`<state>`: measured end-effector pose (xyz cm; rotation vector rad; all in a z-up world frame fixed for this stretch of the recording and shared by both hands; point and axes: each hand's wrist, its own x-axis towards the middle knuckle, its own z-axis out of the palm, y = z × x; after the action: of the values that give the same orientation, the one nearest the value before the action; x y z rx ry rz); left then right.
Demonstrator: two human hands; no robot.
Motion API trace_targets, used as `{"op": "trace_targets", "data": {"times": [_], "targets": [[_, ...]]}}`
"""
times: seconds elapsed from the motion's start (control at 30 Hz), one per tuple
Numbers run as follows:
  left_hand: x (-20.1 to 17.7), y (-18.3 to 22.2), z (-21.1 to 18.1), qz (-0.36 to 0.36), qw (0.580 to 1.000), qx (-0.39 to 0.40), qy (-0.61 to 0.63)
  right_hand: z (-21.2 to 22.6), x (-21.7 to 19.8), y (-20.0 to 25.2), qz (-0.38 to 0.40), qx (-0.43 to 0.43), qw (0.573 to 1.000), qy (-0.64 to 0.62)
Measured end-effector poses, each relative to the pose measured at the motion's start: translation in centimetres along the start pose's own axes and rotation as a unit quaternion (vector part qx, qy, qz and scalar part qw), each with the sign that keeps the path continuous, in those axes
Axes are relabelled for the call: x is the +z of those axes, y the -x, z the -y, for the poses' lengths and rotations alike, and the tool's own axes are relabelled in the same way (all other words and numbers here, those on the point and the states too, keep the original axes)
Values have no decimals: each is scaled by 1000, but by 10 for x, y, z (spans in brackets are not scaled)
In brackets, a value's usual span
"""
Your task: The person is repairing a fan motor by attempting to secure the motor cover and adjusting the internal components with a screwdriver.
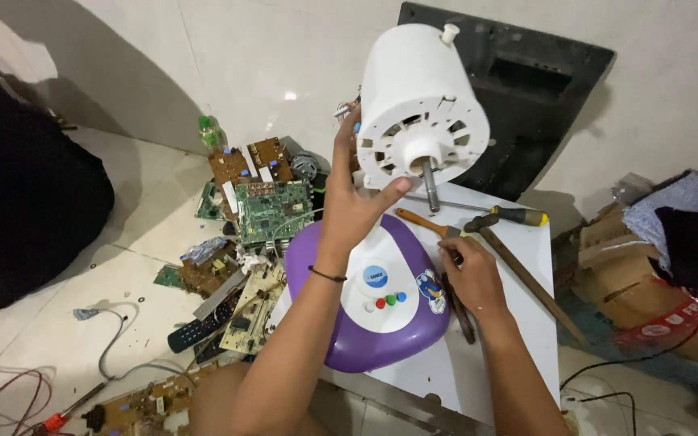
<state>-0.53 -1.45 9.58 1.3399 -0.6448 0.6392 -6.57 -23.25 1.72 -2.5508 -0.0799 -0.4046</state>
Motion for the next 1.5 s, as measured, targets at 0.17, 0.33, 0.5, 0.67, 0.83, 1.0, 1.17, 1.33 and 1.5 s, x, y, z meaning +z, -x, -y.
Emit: {"op": "trace_targets", "data": {"times": [0.17, 0.33, 0.5, 0.67, 0.83, 1.0, 1.17, 1.33, 1.5], "targets": [[3, -2, 16, -8, 1000, 0, -4, -8, 6, -3, -10, -17, 1000, -7], [0, -1, 12, -15, 999, -16, -27, -7, 11, 0, -44, -1, 999, -21], [1, -1, 20, -8, 999, 18, -43, -12, 13, 0, -54, -26, 998, -27], [-7, 7, 29, 18, 999, 2, -37, -14, 14, 1, -74, -46, 996, -21], [-8, 41, 61, 17, 982, -113, -152, -41, 26, 3, -66, -69, 995, -24], [-9, 52, 55, -45, 967, -193, -160, -52, 33, 0, -86, -167, 982, 2], [-10, 55, 26, -71, 951, -240, -179, -78, 40, 3, -81, -187, 975, 90], [-16, 59, 27, -74, 954, -206, -204, -97, 53, 7, -86, -168, 977, 95], [-23, 59, 15, -70, 957, -211, -185, -97, 65, 6, -50, -11, 998, -37]]}}
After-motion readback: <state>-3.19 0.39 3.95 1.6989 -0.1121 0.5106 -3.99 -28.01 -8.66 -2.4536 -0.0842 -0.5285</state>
